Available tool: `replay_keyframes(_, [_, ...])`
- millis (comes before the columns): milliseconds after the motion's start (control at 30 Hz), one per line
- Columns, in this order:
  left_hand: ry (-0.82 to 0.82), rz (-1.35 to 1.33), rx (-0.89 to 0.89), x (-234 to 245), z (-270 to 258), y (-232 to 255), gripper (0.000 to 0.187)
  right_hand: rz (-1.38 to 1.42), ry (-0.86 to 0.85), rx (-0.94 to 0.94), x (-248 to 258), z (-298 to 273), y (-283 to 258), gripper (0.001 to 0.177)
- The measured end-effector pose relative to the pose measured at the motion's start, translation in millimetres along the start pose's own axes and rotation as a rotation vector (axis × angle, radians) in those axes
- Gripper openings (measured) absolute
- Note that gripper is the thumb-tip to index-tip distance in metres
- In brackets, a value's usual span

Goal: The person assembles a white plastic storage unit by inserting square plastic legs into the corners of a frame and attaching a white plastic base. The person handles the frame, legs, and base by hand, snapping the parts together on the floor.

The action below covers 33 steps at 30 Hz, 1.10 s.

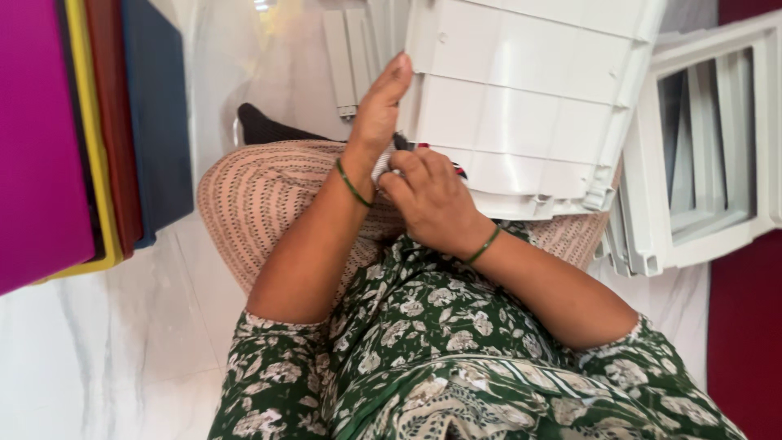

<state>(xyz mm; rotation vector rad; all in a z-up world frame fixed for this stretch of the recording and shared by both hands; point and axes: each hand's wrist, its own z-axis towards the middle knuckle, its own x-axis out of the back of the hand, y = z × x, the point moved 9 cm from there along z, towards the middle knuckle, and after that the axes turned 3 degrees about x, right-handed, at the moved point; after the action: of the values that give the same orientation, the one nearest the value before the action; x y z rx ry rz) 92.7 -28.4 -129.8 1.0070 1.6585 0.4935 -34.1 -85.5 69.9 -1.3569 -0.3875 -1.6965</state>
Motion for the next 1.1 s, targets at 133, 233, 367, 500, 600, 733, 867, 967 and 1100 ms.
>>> replay_keyframes(133, [0.073,0.293,-0.1,-7.1,-13.5,27.8,0.067,-0.055,0.088,0.078,2.7,-8.5,-4.8,0.024])
replay_keyframes(233, [0.149,0.44,-0.157,-21.0,-33.0,47.3,0.057,0.02,0.139,0.24,8.9,-13.8,-14.7,0.019])
replay_keyframes(367, [0.151,0.502,-0.268,-47.9,-50.3,71.3,0.035,0.196,0.165,0.103,14.5,-21.7,3.4,0.019])
replay_keyframes(500, [0.173,0.6,-0.306,-57.6,-58.5,87.8,0.038,0.279,0.212,-0.197,35.8,-56.5,44.2,0.005])
replay_keyframes(600, [0.168,0.579,-0.27,-58.7,-57.8,88.3,0.039,0.011,0.321,-0.377,75.0,-94.8,79.4,0.016])
replay_keyframes(733, [0.168,0.593,-0.279,-57.8,-58.3,88.0,0.04,-0.457,0.126,-0.564,107.3,-142.3,98.8,0.027])
replay_keyframes(867, [0.16,0.56,-0.264,-55.9,-56.1,85.3,0.043,-0.408,0.096,-0.607,101.8,-164.4,108.1,0.028])
replay_keyframes(967, [0.175,0.583,-0.252,-53.9,-57.0,84.5,0.045,-0.366,0.129,-0.661,95.2,-175.7,124.5,0.015])
replay_keyframes(1100, [0.17,0.602,-0.249,-54.8,-57.7,86.3,0.044,-0.241,0.224,-0.72,93.1,-182.9,144.8,0.02])
